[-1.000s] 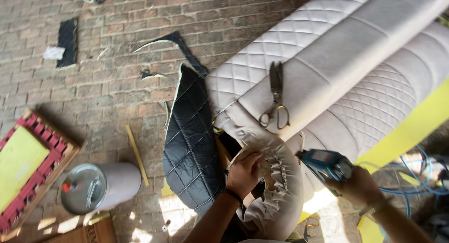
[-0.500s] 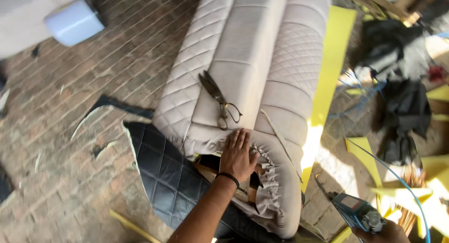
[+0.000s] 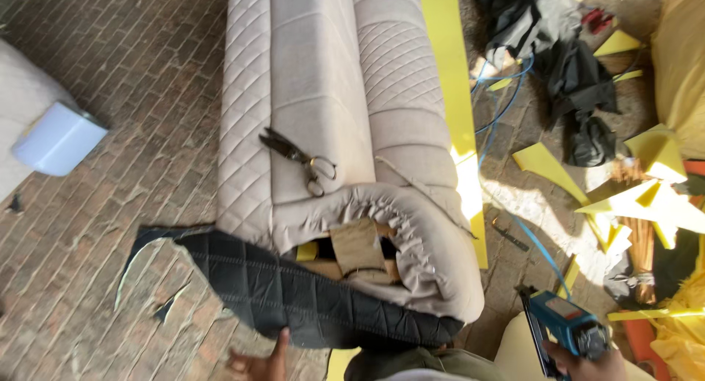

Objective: The person trims excess fabric from a sofa armrest using shears, then secures the fabric with a pneumatic staple gun. The person repeatedly cuts and staples along the edge of the armrest to attach the fabric to the frame.

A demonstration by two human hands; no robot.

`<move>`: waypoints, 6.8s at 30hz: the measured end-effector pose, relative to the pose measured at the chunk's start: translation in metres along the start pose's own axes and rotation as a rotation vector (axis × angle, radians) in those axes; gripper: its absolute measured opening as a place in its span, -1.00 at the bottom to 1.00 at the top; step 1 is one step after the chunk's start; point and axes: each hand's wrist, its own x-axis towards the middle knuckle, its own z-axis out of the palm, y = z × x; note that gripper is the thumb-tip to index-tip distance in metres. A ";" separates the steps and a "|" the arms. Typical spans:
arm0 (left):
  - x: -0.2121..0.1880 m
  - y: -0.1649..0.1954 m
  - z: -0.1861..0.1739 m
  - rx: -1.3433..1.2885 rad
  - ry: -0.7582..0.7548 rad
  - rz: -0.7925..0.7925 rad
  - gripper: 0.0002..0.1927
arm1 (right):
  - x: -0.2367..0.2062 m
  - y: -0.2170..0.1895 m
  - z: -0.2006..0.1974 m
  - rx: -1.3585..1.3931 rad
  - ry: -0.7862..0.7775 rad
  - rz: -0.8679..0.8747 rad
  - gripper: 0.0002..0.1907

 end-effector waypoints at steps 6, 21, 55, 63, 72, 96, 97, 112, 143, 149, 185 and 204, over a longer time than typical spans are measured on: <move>-0.039 0.025 -0.012 -0.615 -1.072 -0.493 -0.13 | -0.032 -0.051 -0.006 -0.093 -0.015 -0.082 -0.58; -0.065 0.316 0.078 0.215 -0.654 1.586 -0.24 | -0.127 -0.061 0.048 0.203 0.075 0.089 -0.60; -0.083 0.367 0.142 0.613 -1.165 2.249 -0.73 | -0.140 -0.259 0.245 1.743 0.483 0.524 -0.62; -0.082 0.366 0.142 0.511 -1.228 2.195 -0.73 | -0.138 -0.270 0.238 1.609 0.490 0.589 -0.64; -0.079 0.364 0.138 0.531 -1.214 2.168 -0.72 | -0.147 -0.247 0.263 1.461 0.497 0.557 -0.71; 0.115 0.336 -0.015 0.492 -0.921 1.313 -0.35 | -0.113 -0.416 0.160 -0.278 0.170 -0.721 -0.14; 0.124 0.326 -0.020 0.474 -0.942 1.249 -0.34 | -0.105 -0.428 0.163 -0.326 0.129 -0.789 -0.15; 0.268 0.235 -0.010 -0.356 -1.553 -0.123 -0.14 | -0.097 -0.522 0.293 -0.375 -0.181 -0.806 -0.25; 0.042 0.332 -0.024 -0.156 -1.251 1.640 -0.82 | -0.137 -0.390 0.155 0.402 0.202 -0.207 -0.69; -0.062 0.327 -0.007 0.048 -1.979 1.161 -0.66 | -0.196 -0.302 0.135 0.642 0.234 0.152 -0.74; 0.167 0.423 0.070 0.181 -0.479 1.258 -0.57 | -0.090 -0.210 0.205 0.188 0.502 0.078 -0.60; -0.096 0.327 0.135 0.700 -1.176 2.189 -0.71 | -0.073 -0.206 0.204 0.445 0.582 -0.144 -0.90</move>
